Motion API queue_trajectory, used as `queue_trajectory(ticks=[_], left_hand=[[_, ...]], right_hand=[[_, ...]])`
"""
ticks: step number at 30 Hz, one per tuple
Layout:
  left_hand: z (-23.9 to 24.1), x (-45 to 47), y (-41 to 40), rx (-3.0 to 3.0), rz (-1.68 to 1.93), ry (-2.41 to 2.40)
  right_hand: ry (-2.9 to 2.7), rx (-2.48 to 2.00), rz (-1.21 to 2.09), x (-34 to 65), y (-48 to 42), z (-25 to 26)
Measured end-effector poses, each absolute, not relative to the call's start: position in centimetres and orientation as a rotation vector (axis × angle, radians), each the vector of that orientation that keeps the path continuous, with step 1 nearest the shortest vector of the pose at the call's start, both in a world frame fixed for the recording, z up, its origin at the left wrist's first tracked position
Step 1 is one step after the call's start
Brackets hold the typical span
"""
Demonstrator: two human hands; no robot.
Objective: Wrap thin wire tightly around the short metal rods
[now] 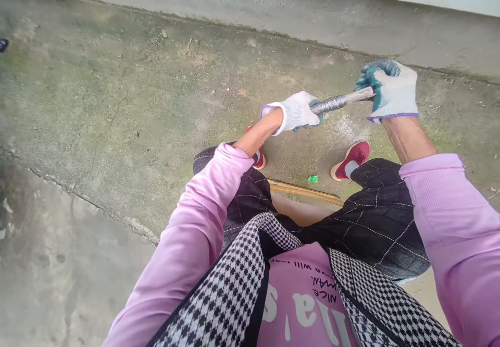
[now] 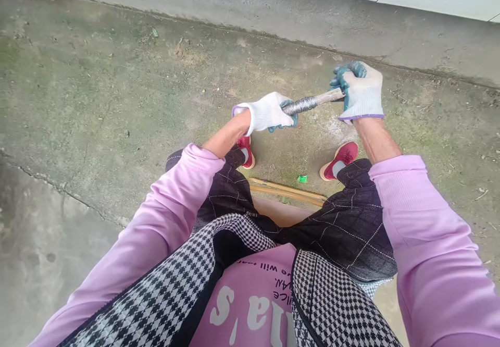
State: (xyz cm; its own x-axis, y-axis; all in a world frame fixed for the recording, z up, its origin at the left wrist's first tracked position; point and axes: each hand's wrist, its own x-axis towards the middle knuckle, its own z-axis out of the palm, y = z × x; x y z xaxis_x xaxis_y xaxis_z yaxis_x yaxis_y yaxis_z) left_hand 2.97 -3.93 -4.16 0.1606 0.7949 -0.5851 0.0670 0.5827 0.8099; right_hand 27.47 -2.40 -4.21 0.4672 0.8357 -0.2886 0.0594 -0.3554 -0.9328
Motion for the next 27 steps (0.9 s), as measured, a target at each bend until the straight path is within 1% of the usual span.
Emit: queue_trajectory(ticks=[2, 4, 8, 11, 15, 18, 20, 23, 27], left_hand=[[-3.3, 4.5, -4.6, 1.078, 0.397, 1.21], [-2.4, 5.4, -4.9, 1.073, 0.399, 1.16], [-1.7, 6.4, -4.3, 0.756, 0.586, 1.144], [-2.6, 7.1, -3.1, 0.564, 0.726, 1.066], [-4.6, 8.5, -2.0, 0.444, 0.892, 1.09], [-5.5, 9.9, -1.6, 0.359, 0.945, 1.128], [-5.7, 10.9, -1.5, 0.302, 0.975, 1.127], [-5.4, 12.0, -1.1, 0.235, 1.036, 1.085], [-4.7, 12.3, -0.2, 0.182, 1.077, 1.022]], right_hand=[[-0.646, -1.73, 1.02, 28.1, -2.0, -4.1], [-0.57, -1.699, 1.082, 28.9, -1.8, -3.7], [-0.535, -1.689, 1.142, 29.6, -2.1, -2.7], [-0.641, -1.736, 1.177, 28.2, -3.0, -2.6], [-1.073, -1.803, 1.189, 24.9, -5.2, -3.2], [-1.57, -1.984, 0.95, 23.3, -6.1, -4.0], [-1.754, -2.105, 0.75, 23.1, -5.9, -4.6], [-1.82, -2.191, 0.617, 23.5, -4.9, -5.4], [-1.805, -2.225, 0.607, 24.0, -3.9, -5.1]])
